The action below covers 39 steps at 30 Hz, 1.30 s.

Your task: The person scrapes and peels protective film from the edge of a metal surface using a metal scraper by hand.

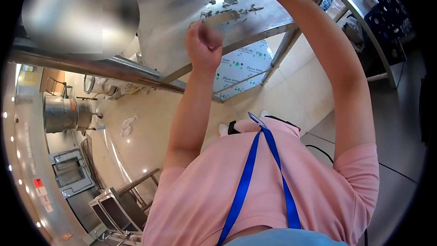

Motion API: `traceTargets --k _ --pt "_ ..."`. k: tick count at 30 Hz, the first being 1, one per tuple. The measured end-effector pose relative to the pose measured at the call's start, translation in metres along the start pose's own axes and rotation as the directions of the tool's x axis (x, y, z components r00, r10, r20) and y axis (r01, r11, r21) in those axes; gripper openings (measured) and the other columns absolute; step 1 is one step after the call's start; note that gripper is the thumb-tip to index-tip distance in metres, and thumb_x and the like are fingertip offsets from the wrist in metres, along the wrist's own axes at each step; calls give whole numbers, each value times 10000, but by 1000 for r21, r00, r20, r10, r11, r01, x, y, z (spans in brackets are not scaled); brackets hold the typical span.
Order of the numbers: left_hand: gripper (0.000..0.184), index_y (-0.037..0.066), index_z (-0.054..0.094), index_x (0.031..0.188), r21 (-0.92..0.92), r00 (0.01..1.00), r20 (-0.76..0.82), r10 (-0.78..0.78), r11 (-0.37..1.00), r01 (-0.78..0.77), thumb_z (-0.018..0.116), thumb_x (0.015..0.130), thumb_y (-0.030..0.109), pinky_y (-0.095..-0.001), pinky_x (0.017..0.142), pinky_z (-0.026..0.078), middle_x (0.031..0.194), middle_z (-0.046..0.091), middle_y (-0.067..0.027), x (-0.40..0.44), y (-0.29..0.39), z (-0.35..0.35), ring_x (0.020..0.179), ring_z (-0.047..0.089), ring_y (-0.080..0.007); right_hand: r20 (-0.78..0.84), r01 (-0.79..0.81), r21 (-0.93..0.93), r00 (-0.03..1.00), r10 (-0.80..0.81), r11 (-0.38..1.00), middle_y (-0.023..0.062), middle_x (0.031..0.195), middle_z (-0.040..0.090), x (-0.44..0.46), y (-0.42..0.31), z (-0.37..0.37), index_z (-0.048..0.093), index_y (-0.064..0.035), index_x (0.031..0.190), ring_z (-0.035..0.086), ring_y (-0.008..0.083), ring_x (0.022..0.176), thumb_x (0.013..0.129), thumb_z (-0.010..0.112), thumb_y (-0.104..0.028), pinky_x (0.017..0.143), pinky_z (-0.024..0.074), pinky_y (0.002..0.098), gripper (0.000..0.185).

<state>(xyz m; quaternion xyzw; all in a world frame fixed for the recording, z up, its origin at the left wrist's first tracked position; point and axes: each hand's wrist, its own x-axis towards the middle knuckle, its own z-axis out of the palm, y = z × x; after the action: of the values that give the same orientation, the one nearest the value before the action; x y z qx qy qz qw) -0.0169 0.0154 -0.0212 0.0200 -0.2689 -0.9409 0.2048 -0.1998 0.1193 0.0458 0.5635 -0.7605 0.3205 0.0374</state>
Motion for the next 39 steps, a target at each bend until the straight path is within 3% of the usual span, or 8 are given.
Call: traceTargets --k 4,5,7,10,12,19,31,39 --pt "171 98 435 641 154 998 39 53 986 -59 479 799 148 -205 375 277 509 411 0 -6 -2 4 398 344 -86 -373 -291 150 868 327 945 150 765 569 -34 -48 -4 555 3 865 549 248 739 673 571 -115 662 429 311 226" --pt "143 104 443 662 216 995 87 52 974 -70 492 793 138 -192 359 292 531 430 6 -8 -1 3 414 379 -75 -386 -368 499 716 582 784 156 760 570 -51 -70 -3 559 4 844 555 256 703 698 550 -110 629 435 301 185" --pt "131 102 449 671 341 990 127 55 935 -96 502 789 124 -184 357 306 542 444 7 -9 -4 5 427 406 -69 -545 -252 609 556 627 752 27 655 528 -103 -58 26 550 -17 743 501 94 615 816 457 -203 571 407 205 220" --pt "172 76 443 633 552 990 117 83 823 -134 495 793 111 -200 399 304 505 430 -11 -11 -11 17 417 382 -82 -8 -48 998 489 872 36 29 693 534 -151 -90 68 522 -22 796 498 107 579 827 466 -355 541 402 222 339" --pt "178 64 458 631 812 973 224 56 541 -218 505 794 116 -191 410 307 511 441 1 -11 -18 20 441 398 -65 143 41 979 549 824 -197 33 740 543 -163 -93 82 508 -21 826 510 113 602 821 496 -327 549 420 223 306" --pt "242 -3 467 614 880 879 453 -146 -81 -467 515 794 152 -234 425 303 475 426 -9 -5 -33 38 461 355 -60 150 327 865 555 819 -380 35 734 532 -175 -69 119 490 -30 839 517 107 630 817 529 -204 564 443 223 179" --pt "224 -9 508 657 824 895 356 -268 -362 -436 526 791 170 -238 430 317 486 453 -29 4 -47 102 455 364 -70 184 399 713 687 703 -576 14 698 526 -168 -53 98 482 -34 812 503 81 569 828 505 -147 547 448 202 117" --pt "207 -16 510 660 883 897 321 -302 -246 -399 553 776 151 -224 431 323 501 460 -45 5 -41 98 467 381 -71 186 399 652 740 647 -644 20 656 535 -158 -59 103 494 -36 809 515 97 548 826 512 -165 524 449 203 132"
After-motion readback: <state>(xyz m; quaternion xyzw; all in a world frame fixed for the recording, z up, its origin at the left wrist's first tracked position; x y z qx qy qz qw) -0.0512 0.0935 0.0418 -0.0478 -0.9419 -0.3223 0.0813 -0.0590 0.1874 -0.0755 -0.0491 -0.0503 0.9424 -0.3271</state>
